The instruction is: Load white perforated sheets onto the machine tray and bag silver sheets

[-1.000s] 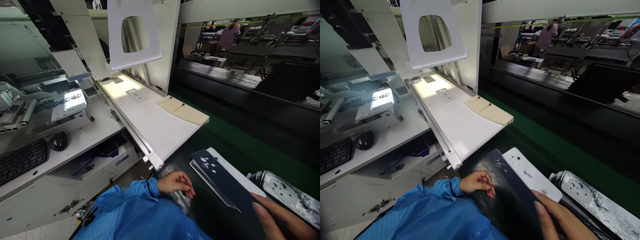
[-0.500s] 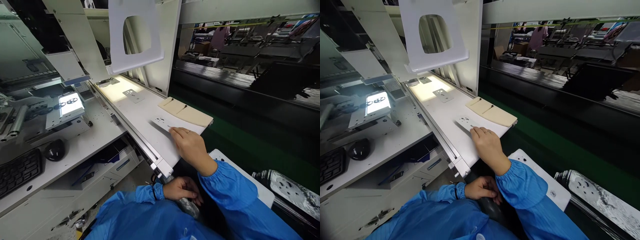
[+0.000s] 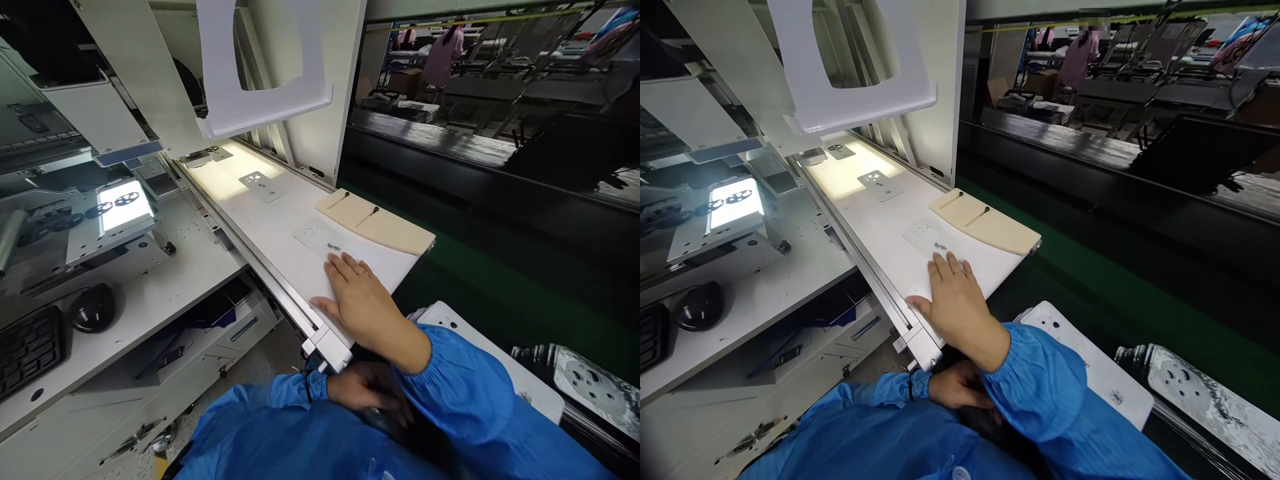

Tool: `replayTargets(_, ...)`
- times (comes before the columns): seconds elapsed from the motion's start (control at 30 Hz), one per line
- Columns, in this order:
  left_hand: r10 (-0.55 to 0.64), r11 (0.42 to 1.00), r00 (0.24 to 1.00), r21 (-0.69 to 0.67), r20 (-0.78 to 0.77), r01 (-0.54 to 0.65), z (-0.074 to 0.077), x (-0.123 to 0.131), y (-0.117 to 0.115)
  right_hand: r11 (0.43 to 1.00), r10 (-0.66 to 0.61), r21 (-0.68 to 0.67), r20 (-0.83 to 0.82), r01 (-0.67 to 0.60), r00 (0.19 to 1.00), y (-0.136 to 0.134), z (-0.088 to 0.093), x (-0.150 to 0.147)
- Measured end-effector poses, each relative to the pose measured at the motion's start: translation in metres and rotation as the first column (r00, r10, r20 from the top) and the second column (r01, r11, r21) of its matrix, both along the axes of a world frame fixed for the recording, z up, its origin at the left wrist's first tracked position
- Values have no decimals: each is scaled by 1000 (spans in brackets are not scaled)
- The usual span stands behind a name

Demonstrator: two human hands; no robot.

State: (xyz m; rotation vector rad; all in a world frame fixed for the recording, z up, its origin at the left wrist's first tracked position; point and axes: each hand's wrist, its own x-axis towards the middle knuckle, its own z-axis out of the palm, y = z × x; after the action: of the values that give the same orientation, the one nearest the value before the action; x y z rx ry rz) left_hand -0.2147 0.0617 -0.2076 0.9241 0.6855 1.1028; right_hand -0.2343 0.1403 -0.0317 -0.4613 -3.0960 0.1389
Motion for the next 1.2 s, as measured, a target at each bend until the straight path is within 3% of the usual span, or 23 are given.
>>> replayTargets(0.13,21,1000,989,-24,145,-18,-4,2,1,1000,-23,-14,27,24,999,12,5,-20)
replayTargets(0.4,-31,999,982,-25,188,36,-4,-2,-1,998,-14,-58,33,16,999,14,6,-28)
replayTargets(0.9,-30,997,990,-64,136,39,-6,-2,-1,997,-39,-68,19,40,999,12,4,-32)
replayTargets(1.2,-5,999,998,-41,67,8,-3,-2,-1,1000,7,-19,-129,-9,992,7,2,-23)
